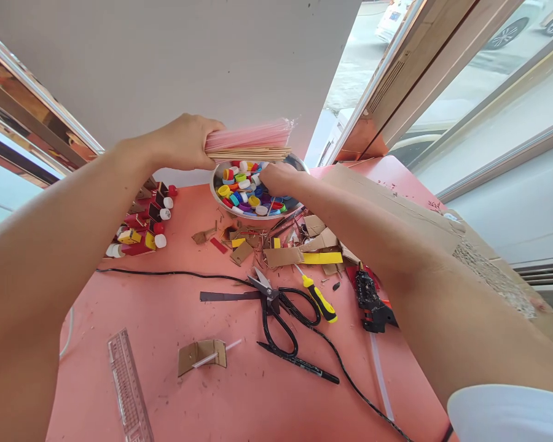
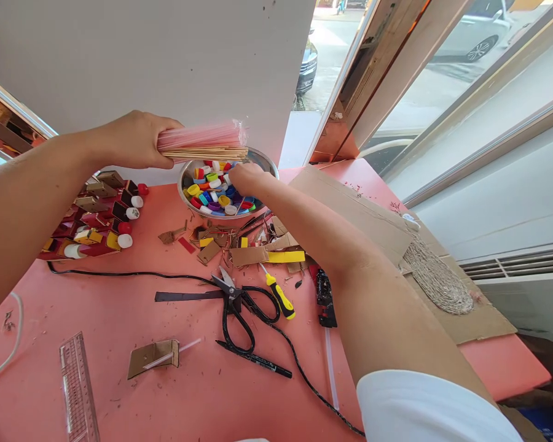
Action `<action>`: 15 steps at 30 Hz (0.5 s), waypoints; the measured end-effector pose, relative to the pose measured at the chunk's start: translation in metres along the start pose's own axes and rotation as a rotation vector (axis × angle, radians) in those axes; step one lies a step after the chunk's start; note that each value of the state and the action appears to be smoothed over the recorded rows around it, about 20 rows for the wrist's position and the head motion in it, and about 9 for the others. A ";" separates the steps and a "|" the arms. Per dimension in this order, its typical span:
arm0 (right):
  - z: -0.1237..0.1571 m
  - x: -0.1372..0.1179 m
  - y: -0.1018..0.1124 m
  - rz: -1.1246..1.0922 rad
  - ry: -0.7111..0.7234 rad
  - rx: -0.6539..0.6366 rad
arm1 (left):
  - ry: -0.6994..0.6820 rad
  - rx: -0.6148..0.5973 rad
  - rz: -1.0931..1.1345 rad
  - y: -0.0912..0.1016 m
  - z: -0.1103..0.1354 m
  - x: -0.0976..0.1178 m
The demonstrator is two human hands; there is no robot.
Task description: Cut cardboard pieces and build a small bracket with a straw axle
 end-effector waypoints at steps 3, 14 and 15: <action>0.007 0.005 0.005 0.012 -0.082 -0.048 | 0.002 -0.015 0.010 0.002 0.003 -0.006; 0.068 -0.116 0.027 -0.193 0.400 -0.015 | -0.005 0.080 -0.066 0.020 0.019 -0.021; 0.068 -0.133 0.021 -0.172 0.443 -0.046 | -0.005 0.072 -0.054 0.018 0.020 -0.020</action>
Point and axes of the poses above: each hand's wrist, its own z-axis away from the middle knuckle, its own y-axis out of the back of the hand, x = y × z, the point moved 5 cm from there along -z, towards the middle knuckle, and after that the axes turned 1 degree about -x, right-handed, at the moved point
